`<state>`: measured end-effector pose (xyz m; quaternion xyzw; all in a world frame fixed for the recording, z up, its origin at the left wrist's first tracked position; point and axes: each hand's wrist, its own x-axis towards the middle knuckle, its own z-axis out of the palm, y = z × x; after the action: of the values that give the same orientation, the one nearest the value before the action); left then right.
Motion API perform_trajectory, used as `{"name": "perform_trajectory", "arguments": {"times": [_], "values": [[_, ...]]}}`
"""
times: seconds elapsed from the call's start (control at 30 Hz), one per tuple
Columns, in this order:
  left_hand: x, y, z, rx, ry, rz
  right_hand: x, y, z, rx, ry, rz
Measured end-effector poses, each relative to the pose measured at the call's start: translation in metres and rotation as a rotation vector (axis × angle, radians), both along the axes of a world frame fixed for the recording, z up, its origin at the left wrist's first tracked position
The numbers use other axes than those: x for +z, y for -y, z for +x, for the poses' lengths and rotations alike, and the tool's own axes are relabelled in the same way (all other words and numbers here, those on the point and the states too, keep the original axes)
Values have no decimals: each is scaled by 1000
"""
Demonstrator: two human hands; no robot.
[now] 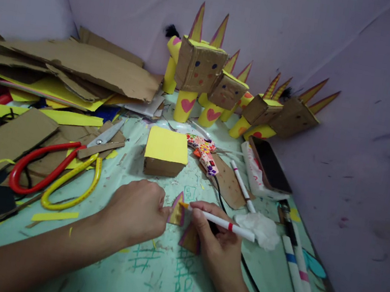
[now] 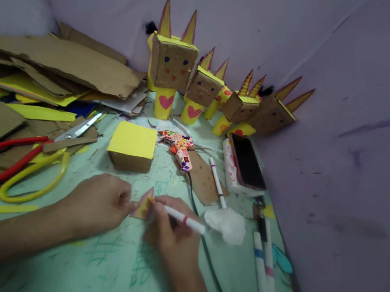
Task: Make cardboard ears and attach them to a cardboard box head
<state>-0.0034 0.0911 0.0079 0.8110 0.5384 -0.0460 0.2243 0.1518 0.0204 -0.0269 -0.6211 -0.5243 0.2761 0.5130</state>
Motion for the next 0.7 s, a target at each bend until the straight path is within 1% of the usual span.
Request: {"name": "perform_trajectory", "arguments": {"times": [0.13,0.2,0.3,0.47,0.53,0.63,0.7], "values": [[0,0,-1,-14,16,11,-1,1,0,64,-84,-91],[1,0,-1,-4,13,5,-2,2,1,40,-81,-77],[2,0,0,8,4,-6,-2,1,2,-34,-15,-27],[3,1,0,9,16,-7,-3,2,2,3,-54,-99],[3,0,1,5,15,-10,-3,2,2,-19,-60,-89],[2,0,2,-3,13,-1,-2,1,1,-75,-11,-41],[1,0,2,-3,17,4,-3,0,1,-57,7,-57]]}}
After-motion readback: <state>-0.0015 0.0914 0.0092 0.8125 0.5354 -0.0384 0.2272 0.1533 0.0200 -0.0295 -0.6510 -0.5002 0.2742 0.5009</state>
